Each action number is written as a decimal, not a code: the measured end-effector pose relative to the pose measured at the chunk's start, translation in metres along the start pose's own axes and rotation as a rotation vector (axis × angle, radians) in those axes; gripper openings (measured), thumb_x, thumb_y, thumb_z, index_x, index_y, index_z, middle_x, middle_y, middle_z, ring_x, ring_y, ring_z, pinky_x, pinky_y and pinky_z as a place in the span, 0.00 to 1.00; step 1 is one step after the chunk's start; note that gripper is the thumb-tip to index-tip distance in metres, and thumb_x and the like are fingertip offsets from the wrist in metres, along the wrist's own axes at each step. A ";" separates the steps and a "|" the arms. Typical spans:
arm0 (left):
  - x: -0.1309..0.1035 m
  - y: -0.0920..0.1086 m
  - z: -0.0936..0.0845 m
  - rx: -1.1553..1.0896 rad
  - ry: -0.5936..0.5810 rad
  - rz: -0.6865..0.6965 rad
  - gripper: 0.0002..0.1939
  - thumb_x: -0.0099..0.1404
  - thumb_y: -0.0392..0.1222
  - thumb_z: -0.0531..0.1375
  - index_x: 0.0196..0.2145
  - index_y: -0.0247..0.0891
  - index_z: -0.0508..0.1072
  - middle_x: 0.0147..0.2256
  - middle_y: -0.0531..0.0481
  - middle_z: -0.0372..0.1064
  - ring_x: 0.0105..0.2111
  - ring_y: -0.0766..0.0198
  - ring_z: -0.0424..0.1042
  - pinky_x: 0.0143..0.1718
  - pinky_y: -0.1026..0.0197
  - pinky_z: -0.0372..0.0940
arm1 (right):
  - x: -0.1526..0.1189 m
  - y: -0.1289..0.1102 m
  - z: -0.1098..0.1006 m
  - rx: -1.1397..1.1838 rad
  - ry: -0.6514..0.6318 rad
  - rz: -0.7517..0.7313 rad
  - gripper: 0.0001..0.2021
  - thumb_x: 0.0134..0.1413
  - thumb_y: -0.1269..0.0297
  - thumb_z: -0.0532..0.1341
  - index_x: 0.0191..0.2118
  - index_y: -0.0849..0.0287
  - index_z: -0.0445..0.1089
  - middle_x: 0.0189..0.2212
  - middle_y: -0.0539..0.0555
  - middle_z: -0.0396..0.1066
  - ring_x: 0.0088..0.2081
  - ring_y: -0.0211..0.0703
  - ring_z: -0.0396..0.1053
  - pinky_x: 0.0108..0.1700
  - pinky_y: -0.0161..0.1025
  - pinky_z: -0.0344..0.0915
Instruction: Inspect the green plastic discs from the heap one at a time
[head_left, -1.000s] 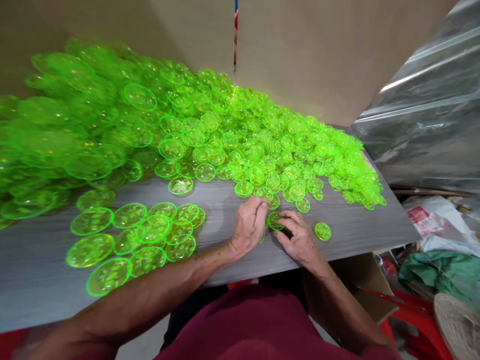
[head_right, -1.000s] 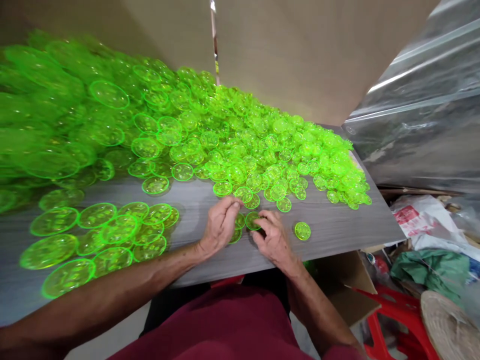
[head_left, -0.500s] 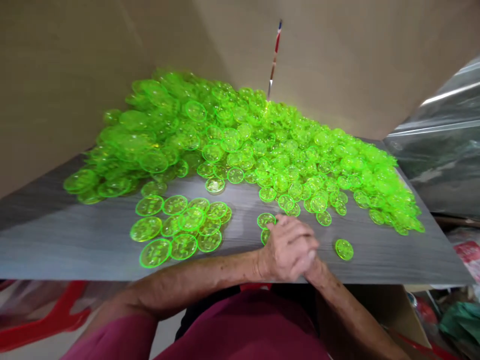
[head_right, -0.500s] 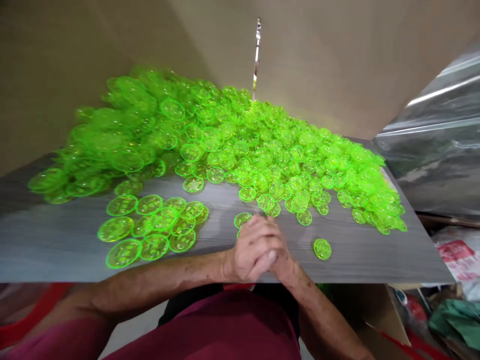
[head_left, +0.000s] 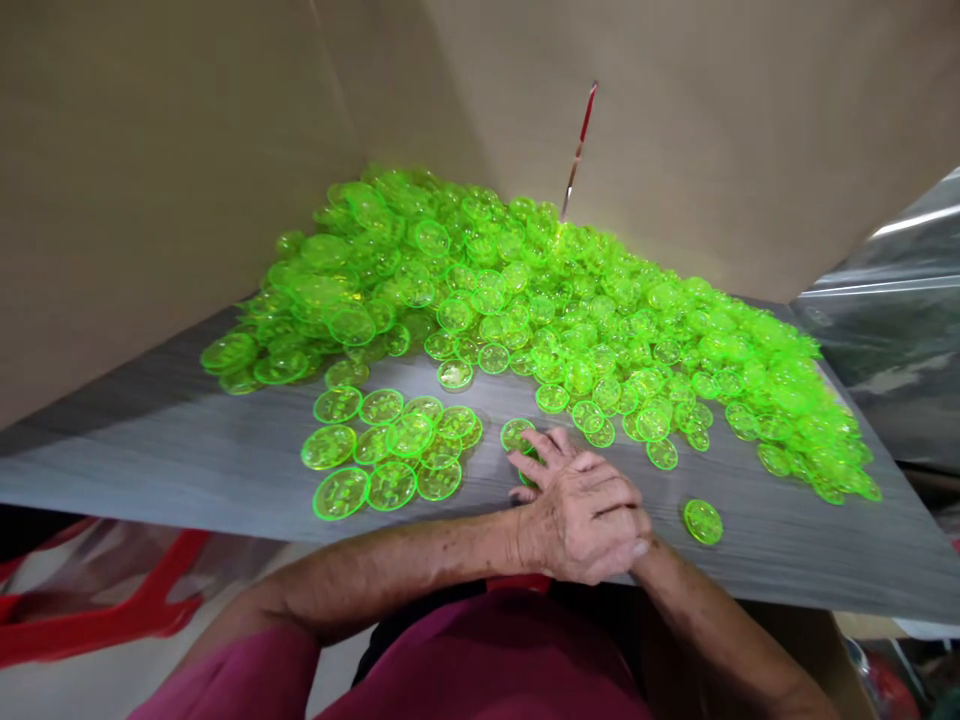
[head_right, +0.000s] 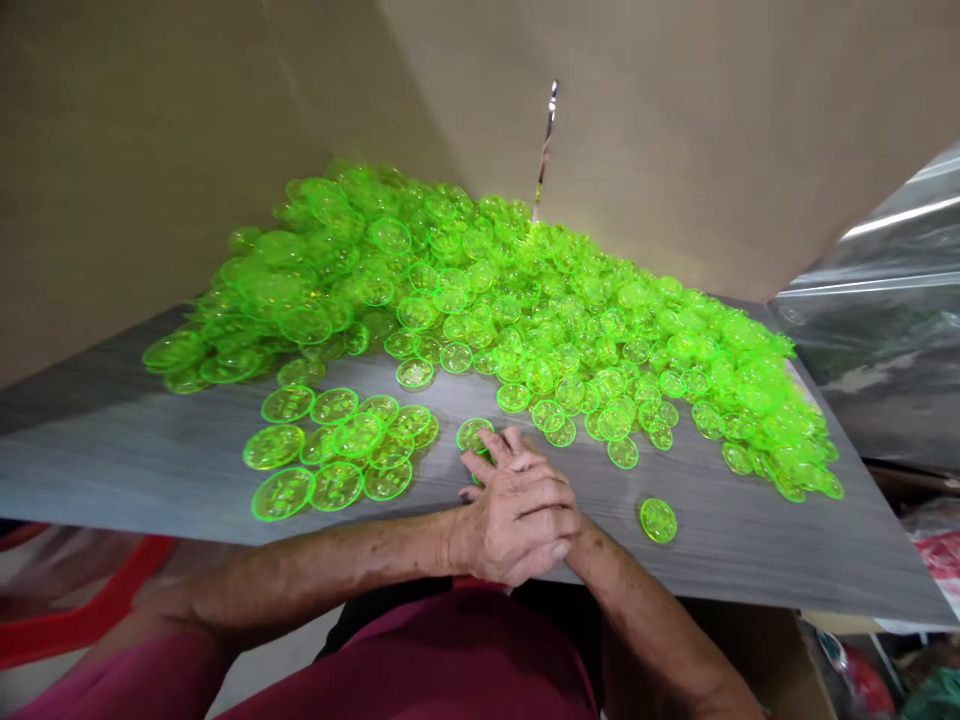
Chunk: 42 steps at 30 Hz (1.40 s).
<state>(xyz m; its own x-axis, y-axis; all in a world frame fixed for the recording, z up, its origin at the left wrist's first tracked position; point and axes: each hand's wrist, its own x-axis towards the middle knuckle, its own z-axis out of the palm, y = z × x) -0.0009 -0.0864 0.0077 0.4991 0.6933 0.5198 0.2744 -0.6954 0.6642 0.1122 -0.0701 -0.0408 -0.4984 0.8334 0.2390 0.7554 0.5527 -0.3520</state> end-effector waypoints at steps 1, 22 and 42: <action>0.003 -0.001 -0.006 -0.016 -0.044 0.096 0.16 0.66 0.53 0.53 0.38 0.49 0.80 0.39 0.46 0.79 0.41 0.50 0.78 0.48 0.45 0.70 | 0.002 -0.001 -0.004 0.038 0.002 -0.040 0.25 0.47 0.63 0.76 0.52 0.38 0.77 0.62 0.48 0.72 0.61 0.60 0.70 0.62 0.57 0.70; -0.040 -0.051 -0.025 0.606 -0.193 0.103 0.27 0.66 0.61 0.63 0.57 0.46 0.75 0.59 0.43 0.73 0.62 0.38 0.66 0.67 0.28 0.48 | 0.180 0.004 0.006 -0.346 -0.212 -0.361 0.18 0.67 0.66 0.60 0.59 0.43 0.72 0.70 0.49 0.61 0.71 0.66 0.50 0.67 0.71 0.56; -0.050 -0.073 -0.039 0.812 0.052 -0.026 0.08 0.66 0.37 0.66 0.41 0.45 0.82 0.51 0.43 0.77 0.58 0.41 0.71 0.59 0.35 0.67 | 0.121 0.054 -0.046 -0.337 -0.010 -0.195 0.14 0.64 0.69 0.60 0.50 0.55 0.79 0.60 0.57 0.73 0.69 0.67 0.53 0.64 0.65 0.58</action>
<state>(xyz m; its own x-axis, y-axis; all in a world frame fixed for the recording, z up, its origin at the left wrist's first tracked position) -0.0782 -0.0630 -0.0458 0.4509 0.7054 0.5468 0.8060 -0.5850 0.0900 0.1121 0.0604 0.0111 -0.6495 0.7137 0.2625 0.7426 0.6695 0.0172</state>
